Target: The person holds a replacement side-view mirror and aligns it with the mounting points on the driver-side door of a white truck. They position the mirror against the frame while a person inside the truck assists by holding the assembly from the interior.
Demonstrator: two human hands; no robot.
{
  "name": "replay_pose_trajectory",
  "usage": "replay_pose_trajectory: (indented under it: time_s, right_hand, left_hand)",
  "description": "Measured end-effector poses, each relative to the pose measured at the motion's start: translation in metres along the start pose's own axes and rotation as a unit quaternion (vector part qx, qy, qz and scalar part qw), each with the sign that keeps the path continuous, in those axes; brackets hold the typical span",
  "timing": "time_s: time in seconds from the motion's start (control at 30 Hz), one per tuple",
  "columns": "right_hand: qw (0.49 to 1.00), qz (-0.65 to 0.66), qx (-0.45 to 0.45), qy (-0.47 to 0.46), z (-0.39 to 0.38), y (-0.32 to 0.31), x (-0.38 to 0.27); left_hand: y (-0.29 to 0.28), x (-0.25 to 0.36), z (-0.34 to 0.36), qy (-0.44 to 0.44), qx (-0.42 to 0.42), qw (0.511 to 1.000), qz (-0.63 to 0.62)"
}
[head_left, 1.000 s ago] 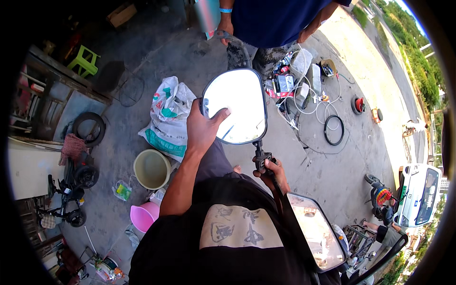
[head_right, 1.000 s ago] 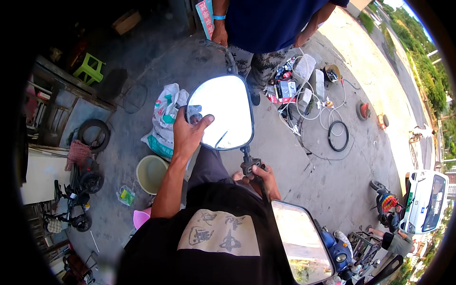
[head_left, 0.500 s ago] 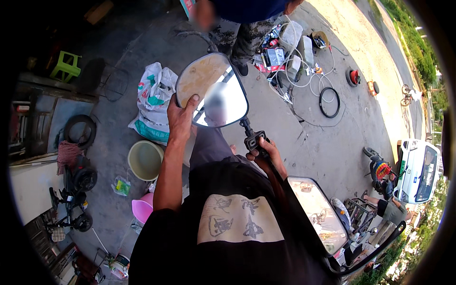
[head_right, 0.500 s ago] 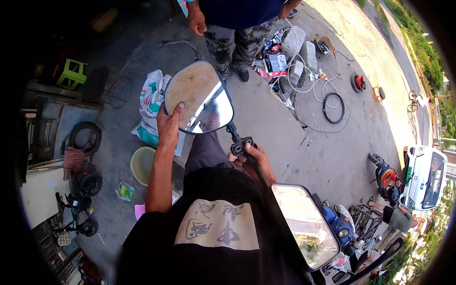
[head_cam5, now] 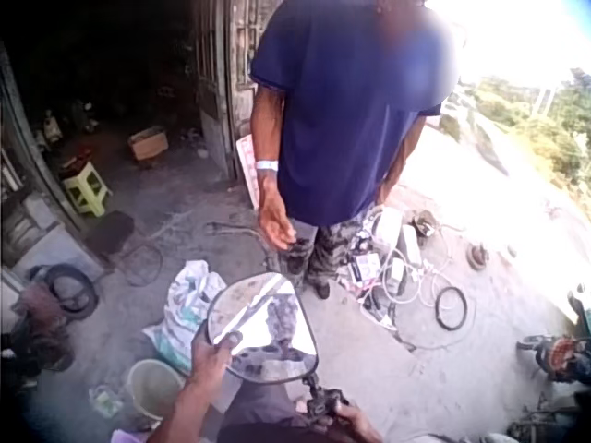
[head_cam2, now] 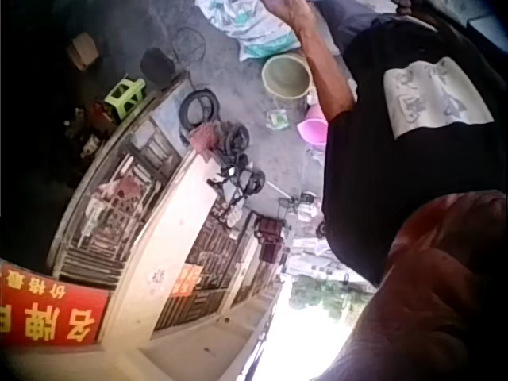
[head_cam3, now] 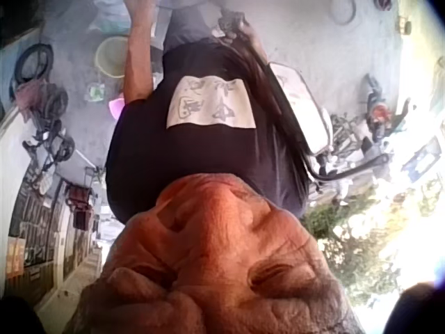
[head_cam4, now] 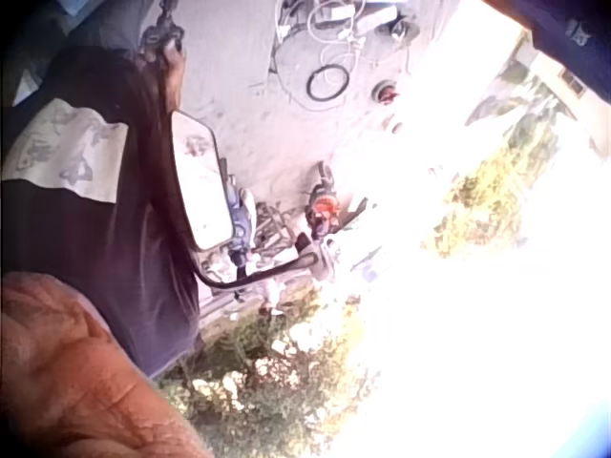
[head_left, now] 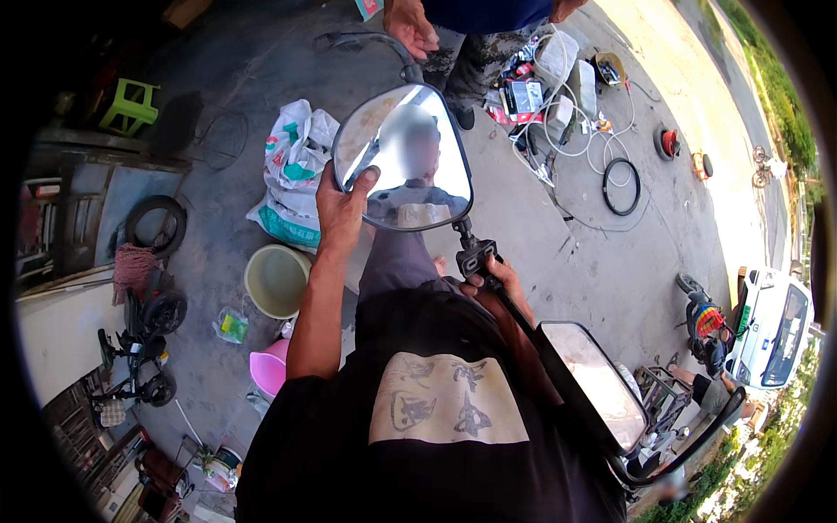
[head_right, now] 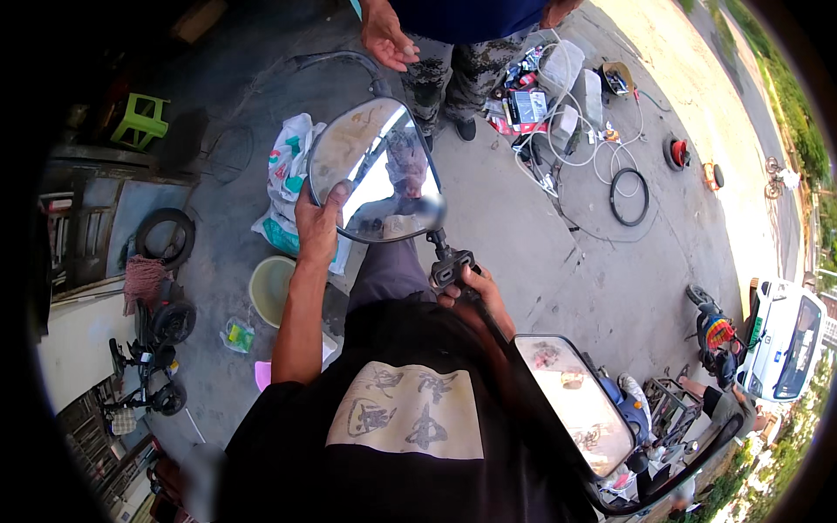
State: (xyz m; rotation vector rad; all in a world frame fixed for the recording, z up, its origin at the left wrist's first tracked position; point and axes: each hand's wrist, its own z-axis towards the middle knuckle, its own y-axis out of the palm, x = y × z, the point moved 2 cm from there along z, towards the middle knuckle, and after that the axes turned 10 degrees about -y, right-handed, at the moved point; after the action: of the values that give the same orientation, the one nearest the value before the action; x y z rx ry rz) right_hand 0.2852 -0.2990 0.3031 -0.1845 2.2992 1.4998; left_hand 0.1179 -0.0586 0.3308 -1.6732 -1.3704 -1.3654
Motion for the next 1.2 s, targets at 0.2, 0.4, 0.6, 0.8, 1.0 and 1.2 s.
replay_pose_trajectory:
  time_s: [0.2,0.4,0.6,0.8,1.0,1.2]
  right_hand:
    - [0.997,-0.004,0.029,-0.068,-0.016,-0.060,-0.016]
    - [0.990,0.068,0.106,-0.057,-0.063,-0.103,-0.033]
    - [0.974,0.097,0.190,-0.075,-0.106,-0.127,-0.036]
    - [0.962,0.142,0.218,-0.084,-0.105,-0.128,-0.040]
    - [0.923,0.230,0.285,-0.120,-0.111,-0.149,-0.029]
    - [0.902,0.205,0.360,-0.125,-0.090,-0.162,-0.032]
  left_hand:
    - [-0.052,-0.128,0.053,-0.251,0.192,0.944,-0.096]
    - [-0.171,-0.281,0.071,-0.364,0.376,0.848,-0.079]
    - [-0.202,-0.242,0.085,-0.248,0.373,0.874,-0.187]
    - [-0.220,-0.272,0.068,-0.381,0.263,0.886,0.019]
    - [-0.133,-0.276,0.011,-0.386,0.141,0.896,-0.167]
    - [-0.122,-0.289,0.026,-0.379,-0.001,0.894,-0.239]
